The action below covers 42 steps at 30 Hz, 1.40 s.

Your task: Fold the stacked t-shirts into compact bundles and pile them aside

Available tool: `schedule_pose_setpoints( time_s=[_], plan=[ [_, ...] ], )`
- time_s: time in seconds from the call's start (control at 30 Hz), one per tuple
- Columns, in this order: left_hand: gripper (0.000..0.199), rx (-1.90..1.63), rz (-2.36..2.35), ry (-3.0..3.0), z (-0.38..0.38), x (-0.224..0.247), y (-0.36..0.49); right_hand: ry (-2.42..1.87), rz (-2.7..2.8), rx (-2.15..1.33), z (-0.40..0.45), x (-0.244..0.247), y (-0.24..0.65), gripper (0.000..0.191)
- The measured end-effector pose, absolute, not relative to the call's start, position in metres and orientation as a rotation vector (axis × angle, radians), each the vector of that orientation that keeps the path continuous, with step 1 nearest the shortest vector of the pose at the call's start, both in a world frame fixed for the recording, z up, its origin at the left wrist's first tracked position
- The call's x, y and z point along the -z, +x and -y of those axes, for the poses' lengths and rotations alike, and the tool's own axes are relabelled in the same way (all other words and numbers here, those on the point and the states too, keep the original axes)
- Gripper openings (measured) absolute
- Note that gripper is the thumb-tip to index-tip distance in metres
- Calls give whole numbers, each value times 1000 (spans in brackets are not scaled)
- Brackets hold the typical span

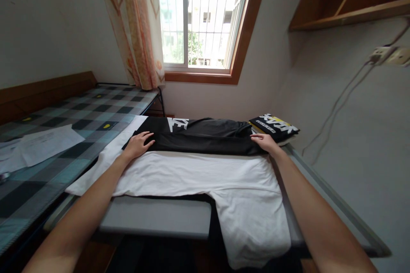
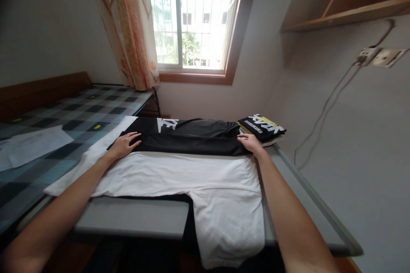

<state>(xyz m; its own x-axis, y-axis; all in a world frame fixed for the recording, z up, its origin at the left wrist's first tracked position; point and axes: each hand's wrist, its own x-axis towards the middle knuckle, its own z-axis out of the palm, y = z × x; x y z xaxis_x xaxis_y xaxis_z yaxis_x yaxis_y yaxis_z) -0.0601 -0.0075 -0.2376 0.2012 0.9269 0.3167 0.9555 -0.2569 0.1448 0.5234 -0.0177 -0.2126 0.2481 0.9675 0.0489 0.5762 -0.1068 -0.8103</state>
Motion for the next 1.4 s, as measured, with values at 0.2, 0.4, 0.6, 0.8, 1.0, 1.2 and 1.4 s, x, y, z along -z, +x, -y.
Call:
schedule_pose_setpoints(
  time_s=[0.2,0.4,0.6,0.8,1.0,1.2,1.4],
  plan=[
    [55,404,1908,-2355,9,237,-60,-1858,1279,-987,5,194,518,13],
    [56,357,1927,-2359,11,234,-59,-1836,1252,-1116,5,191,518,15],
    [57,283,1955,-2357,13,232,-57,-1618,1145,-1199,11,191,524,25],
    [57,233,1987,-2377,15,231,-55,-1986,1464,-662,11,199,516,16],
    [52,372,1916,-2357,16,232,-56,-2196,1875,368,33,199,480,22],
    [43,505,1835,-2362,30,213,-57,-1676,2412,143,63,192,485,22],
    [45,291,1753,-2732,52,190,-87,-1603,2578,383,97,195,500,43]
  ],
)
